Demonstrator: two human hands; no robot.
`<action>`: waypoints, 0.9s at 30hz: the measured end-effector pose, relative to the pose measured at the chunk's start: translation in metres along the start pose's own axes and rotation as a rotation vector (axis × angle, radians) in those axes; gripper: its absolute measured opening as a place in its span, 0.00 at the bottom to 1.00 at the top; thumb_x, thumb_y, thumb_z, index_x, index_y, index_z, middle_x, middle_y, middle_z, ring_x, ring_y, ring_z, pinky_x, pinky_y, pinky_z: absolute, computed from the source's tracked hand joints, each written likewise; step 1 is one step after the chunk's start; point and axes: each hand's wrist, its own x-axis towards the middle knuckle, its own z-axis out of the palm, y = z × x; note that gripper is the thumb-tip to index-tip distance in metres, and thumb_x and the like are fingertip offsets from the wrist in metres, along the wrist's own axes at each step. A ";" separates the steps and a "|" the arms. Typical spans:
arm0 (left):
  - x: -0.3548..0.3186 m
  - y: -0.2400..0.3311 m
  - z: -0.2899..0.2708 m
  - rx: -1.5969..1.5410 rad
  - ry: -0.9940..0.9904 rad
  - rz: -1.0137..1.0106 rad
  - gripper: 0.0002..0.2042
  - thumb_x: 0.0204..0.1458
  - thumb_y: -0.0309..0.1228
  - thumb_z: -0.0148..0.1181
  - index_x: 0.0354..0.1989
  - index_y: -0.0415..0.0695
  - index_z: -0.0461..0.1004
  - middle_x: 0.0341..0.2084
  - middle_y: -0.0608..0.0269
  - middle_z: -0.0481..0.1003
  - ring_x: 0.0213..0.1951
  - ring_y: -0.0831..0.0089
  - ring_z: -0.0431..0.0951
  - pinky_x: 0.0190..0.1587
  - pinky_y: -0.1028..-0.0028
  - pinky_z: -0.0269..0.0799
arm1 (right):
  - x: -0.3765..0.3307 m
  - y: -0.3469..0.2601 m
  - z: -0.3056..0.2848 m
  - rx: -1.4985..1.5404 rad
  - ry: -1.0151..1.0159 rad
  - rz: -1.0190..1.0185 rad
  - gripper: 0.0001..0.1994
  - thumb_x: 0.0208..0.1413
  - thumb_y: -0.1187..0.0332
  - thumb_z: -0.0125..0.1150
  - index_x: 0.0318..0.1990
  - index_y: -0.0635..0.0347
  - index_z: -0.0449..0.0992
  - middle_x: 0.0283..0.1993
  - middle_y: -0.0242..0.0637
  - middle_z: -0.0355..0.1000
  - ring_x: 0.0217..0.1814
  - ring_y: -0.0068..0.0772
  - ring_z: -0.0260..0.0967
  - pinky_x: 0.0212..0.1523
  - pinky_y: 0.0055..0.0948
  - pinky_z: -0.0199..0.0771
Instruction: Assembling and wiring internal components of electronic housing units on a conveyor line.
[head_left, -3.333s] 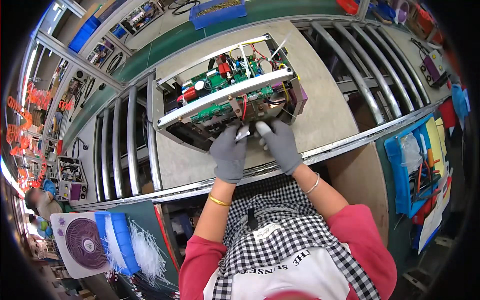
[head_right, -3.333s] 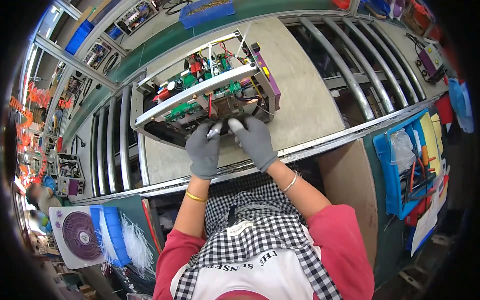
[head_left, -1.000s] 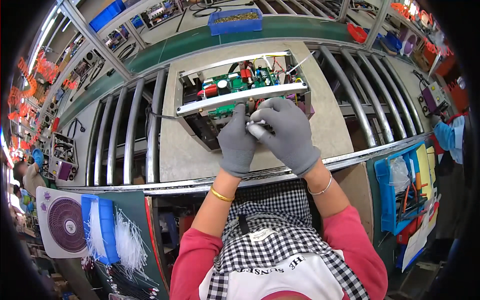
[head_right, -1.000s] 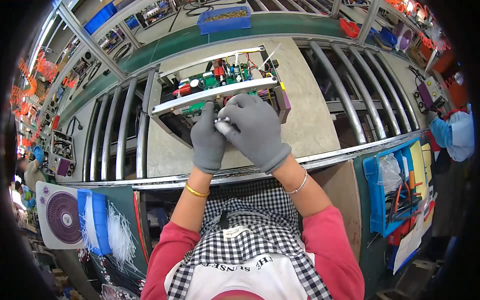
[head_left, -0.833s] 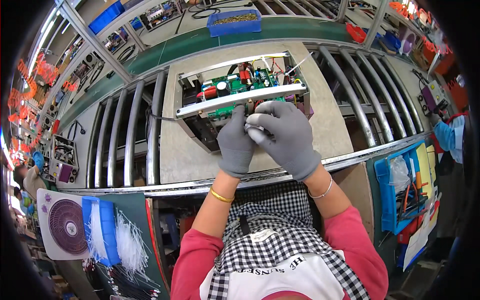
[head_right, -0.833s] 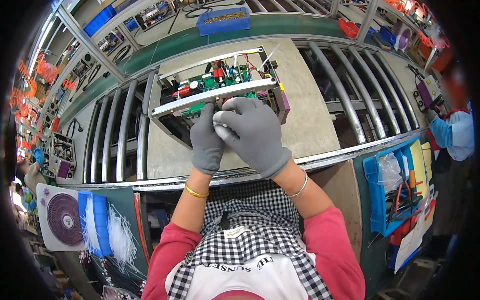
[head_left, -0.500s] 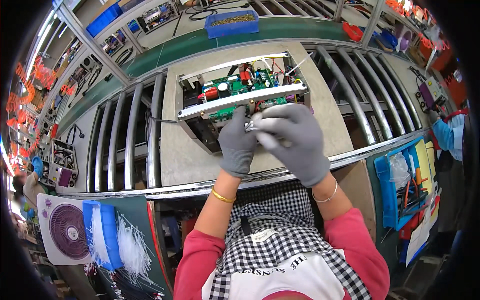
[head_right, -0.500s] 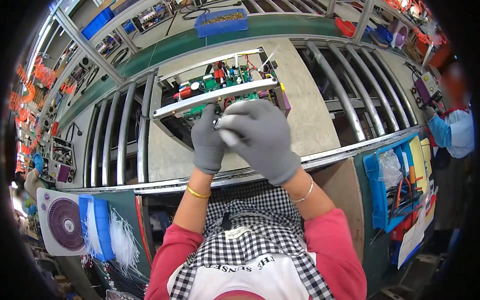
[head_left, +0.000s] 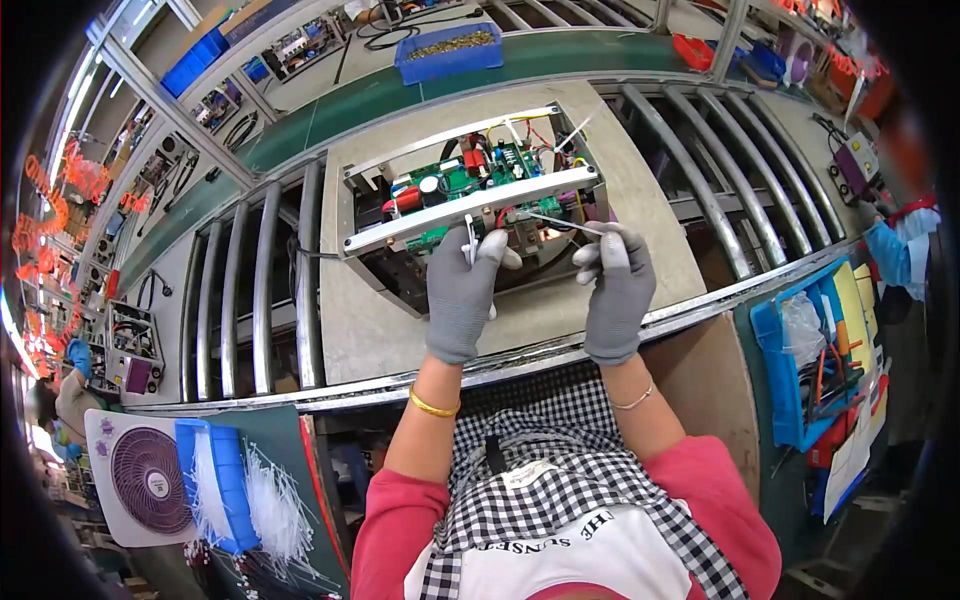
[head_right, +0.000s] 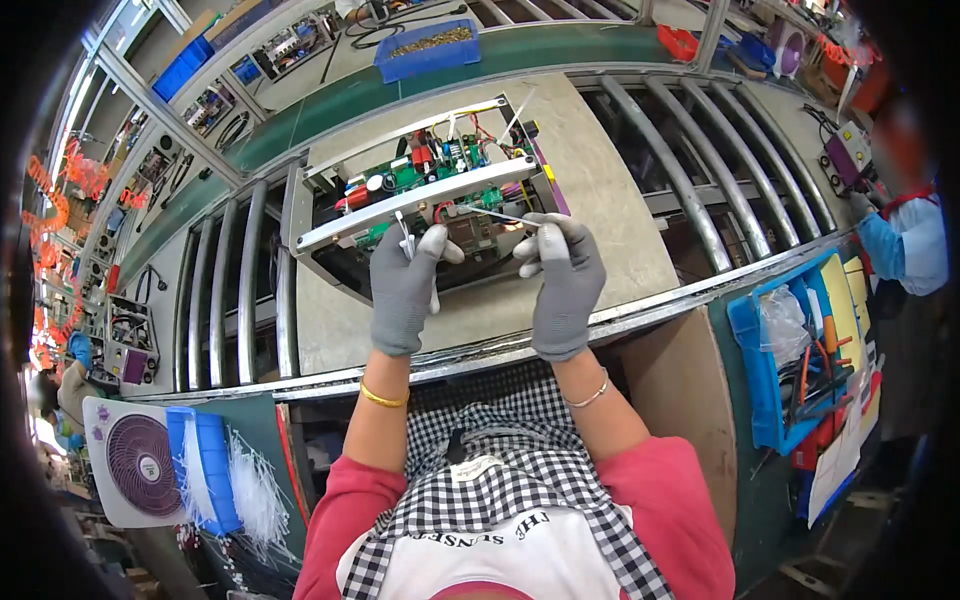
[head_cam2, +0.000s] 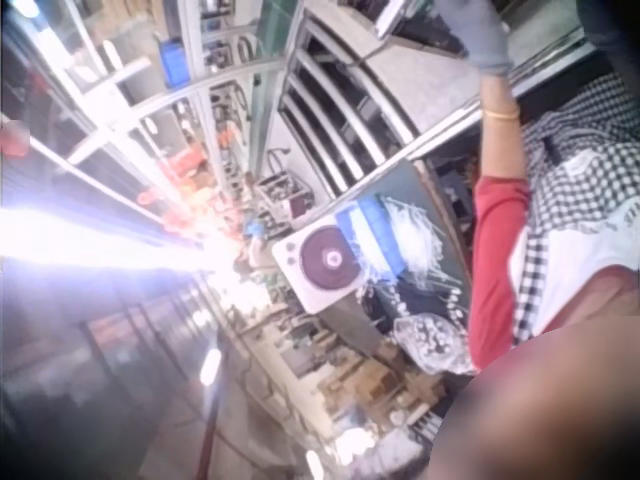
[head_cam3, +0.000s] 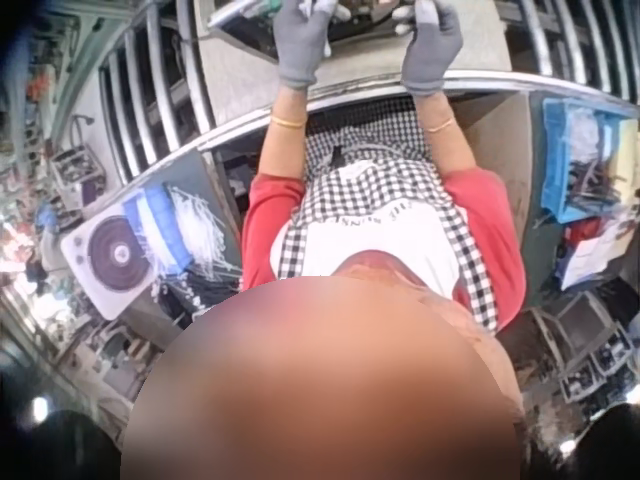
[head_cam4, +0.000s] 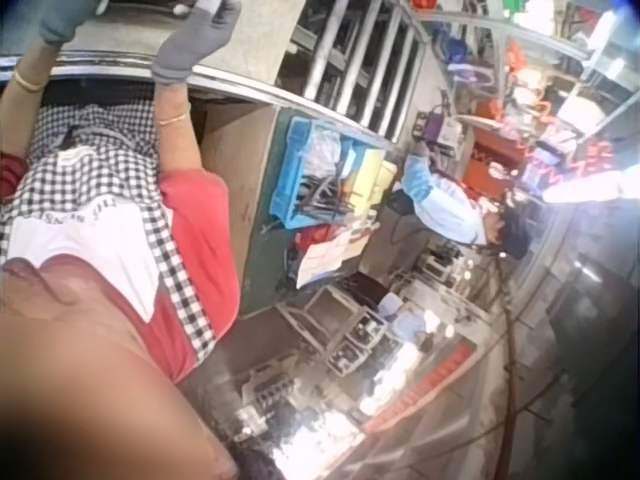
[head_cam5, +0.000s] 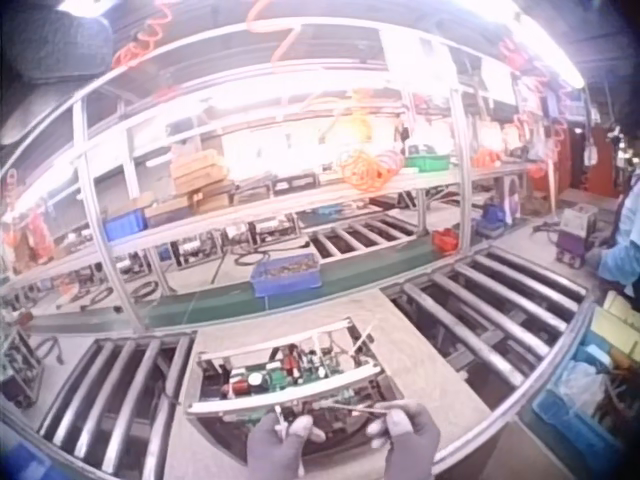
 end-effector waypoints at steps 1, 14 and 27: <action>0.001 -0.002 0.001 0.005 0.001 0.001 0.12 0.59 0.37 0.58 0.37 0.37 0.73 0.22 0.62 0.80 0.19 0.81 0.72 0.21 0.80 0.65 | -0.002 0.003 0.004 0.002 0.014 0.007 0.08 0.65 0.69 0.53 0.45 0.63 0.75 0.40 0.36 0.77 0.32 0.17 0.72 0.28 0.15 0.70; -0.001 0.002 -0.005 -0.355 -0.067 -0.113 0.14 0.62 0.36 0.55 0.29 0.38 0.73 0.20 0.60 0.76 0.09 0.84 0.60 0.08 0.81 0.56 | -0.003 0.020 0.035 0.024 -0.006 0.217 0.11 0.64 0.66 0.57 0.48 0.62 0.74 0.42 0.35 0.78 0.33 0.17 0.74 0.26 0.15 0.71; -0.007 -0.006 0.019 -0.503 0.235 -0.034 0.10 0.63 0.35 0.55 0.38 0.39 0.69 0.22 0.62 0.74 0.10 0.84 0.62 0.08 0.81 0.58 | 0.012 0.013 0.042 -0.655 -0.237 -0.407 0.07 0.53 0.69 0.67 0.38 0.60 0.80 0.31 0.36 0.78 0.29 0.25 0.73 0.32 0.25 0.73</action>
